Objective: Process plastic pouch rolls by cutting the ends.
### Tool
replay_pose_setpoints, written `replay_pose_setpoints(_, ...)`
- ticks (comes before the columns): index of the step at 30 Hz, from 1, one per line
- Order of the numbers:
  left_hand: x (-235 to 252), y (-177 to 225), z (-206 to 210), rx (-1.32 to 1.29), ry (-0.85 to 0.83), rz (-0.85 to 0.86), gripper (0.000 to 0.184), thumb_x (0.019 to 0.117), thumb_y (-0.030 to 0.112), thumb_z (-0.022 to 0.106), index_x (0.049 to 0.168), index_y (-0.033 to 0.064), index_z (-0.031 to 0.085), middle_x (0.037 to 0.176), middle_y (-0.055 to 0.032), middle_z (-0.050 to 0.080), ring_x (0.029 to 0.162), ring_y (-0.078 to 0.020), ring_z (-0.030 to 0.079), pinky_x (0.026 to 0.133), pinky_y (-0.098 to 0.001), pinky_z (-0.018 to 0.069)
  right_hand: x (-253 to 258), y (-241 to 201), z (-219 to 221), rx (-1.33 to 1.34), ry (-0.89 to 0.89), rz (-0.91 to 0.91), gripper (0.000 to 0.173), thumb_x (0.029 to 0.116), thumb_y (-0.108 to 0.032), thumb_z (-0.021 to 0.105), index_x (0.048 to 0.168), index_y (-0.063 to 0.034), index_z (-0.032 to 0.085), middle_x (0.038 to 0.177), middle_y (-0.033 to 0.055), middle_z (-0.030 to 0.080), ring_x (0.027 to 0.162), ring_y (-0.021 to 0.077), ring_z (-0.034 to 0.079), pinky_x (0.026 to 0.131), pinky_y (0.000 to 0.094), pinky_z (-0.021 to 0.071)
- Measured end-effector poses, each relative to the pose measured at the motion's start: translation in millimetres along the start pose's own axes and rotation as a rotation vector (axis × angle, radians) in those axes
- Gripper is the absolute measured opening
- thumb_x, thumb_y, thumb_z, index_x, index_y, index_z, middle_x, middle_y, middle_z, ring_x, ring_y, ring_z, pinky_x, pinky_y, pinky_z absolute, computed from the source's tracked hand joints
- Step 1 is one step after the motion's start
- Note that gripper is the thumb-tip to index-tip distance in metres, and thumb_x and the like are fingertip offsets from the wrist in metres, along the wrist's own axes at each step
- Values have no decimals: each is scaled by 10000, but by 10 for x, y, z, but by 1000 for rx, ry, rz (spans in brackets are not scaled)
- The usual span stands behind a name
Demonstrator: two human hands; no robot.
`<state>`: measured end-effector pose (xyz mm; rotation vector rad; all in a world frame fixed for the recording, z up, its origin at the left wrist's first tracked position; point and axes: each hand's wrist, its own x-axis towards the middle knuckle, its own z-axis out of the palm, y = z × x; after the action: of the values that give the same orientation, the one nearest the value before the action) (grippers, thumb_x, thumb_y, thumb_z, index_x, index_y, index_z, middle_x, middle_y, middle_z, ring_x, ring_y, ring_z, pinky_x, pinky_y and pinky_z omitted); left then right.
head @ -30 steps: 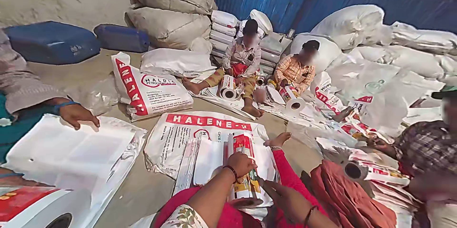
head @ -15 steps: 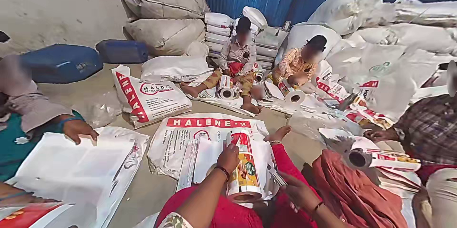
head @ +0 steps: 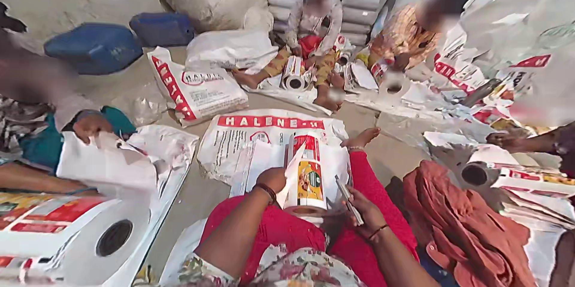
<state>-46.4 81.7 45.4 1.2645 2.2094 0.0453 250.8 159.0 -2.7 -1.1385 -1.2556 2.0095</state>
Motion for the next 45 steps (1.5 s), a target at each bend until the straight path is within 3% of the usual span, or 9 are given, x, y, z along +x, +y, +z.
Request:
replay_pose_setpoints(8, 318, -153, 160, -276, 84, 130, 419, 1028, 375, 620, 1167, -16, 673, 1128, -258, 689, 1111, -420, 659, 980, -649, 484, 193, -368, 241, -528, 15, 1, 529, 1064, -87, 473, 1580, -146, 372, 1000, 106, 681, 537, 125, 574, 473, 274, 505)
replay_pose_setpoints(11, 344, -120, 178, -360, 140, 148, 425, 1005, 388, 661, 1199, 10, 665, 1155, -228, 695, 1093, -394, 676, 973, -626, 508, 464, -563, 436, -778, 22, -16, 529, 1088, -131, 466, 1599, -216, 363, 1107, 169, 687, 716, 222, 656, 660, 412, 565)
replay_pose_setpoints(13, 369, -92, 188, -315, 166, 175, 427, 995, 386, 672, 1206, 14, 668, 1206, -207, 680, 1123, -373, 669, 979, -608, 517, 693, -684, 604, -824, 43, -14, 536, 1106, -140, 433, 1617, -250, 313, 1141, 208, 654, 709, 271, 692, 640, 451, 610)
replay_pose_setpoints(19, 516, -173, 273, -263, 170, 330, 506, 1026, 408, 629, 1315, -5, 662, 1367, -221, 629, 1288, -378, 594, 1098, -583, 446, 1496, -1024, 1050, -1219, 85, -32, 543, 1097, -180, 440, 1622, -226, 312, 1171, 213, 666, 796, 338, 711, 697, 534, 603)
replay_pose_setpoints(23, 680, -257, 199, -208, 25, 345, 473, 1075, 388, 530, 1247, -30, 670, 1224, -253, 679, 1176, -412, 645, 1017, -616, 481, 1840, -1105, 1255, -1412, 132, -49, 568, 1067, -169, 459, 1617, -247, 342, 1216, 247, 669, 908, 404, 715, 792, 607, 579)
replay_pose_setpoints(33, 684, -251, 63, -282, -96, 282, 407, 1066, 338, 550, 1186, -21, 699, 1154, -240, 696, 1146, -389, 657, 1005, -621, 484, 1964, -1177, 1453, -1539, 112, 3, 481, 1073, -196, 441, 1554, -189, 449, 1202, 236, 677, 916, 385, 717, 806, 596, 574)
replay_pose_setpoints(38, 682, -277, 42, -318, -92, 295, 390, 1051, 305, 583, 1108, -64, 695, 1117, -269, 688, 1122, -418, 653, 991, -632, 481, 1898, -1337, 1561, -1826, -100, -18, 382, 1094, -207, 413, 1391, -15, 560, 1215, 296, 651, 1043, 468, 675, 875, 678, 518)
replay_pose_setpoints(42, 677, -312, 102, -478, -98, 250, 310, 1007, 254, 635, 1107, -26, 722, 1107, -253, 703, 1100, -404, 664, 980, -647, 483, 1614, -1415, 1614, -2016, -263, 126, 313, 1074, -140, 455, 1322, 3, 580, 1117, 284, 658, 941, 450, 683, 801, 649, 536)
replay_pose_setpoints(45, 700, -407, 87, -540, -106, 253, 290, 1008, 238, 637, 1086, -29, 719, 1086, -247, 699, 1083, -395, 657, 968, -634, 477, 1425, -1521, 1620, -1904, -334, 221, 391, 1122, -240, 416, 1453, -64, 525, 1103, 226, 675, 831, 346, 687, 759, 530, 567)
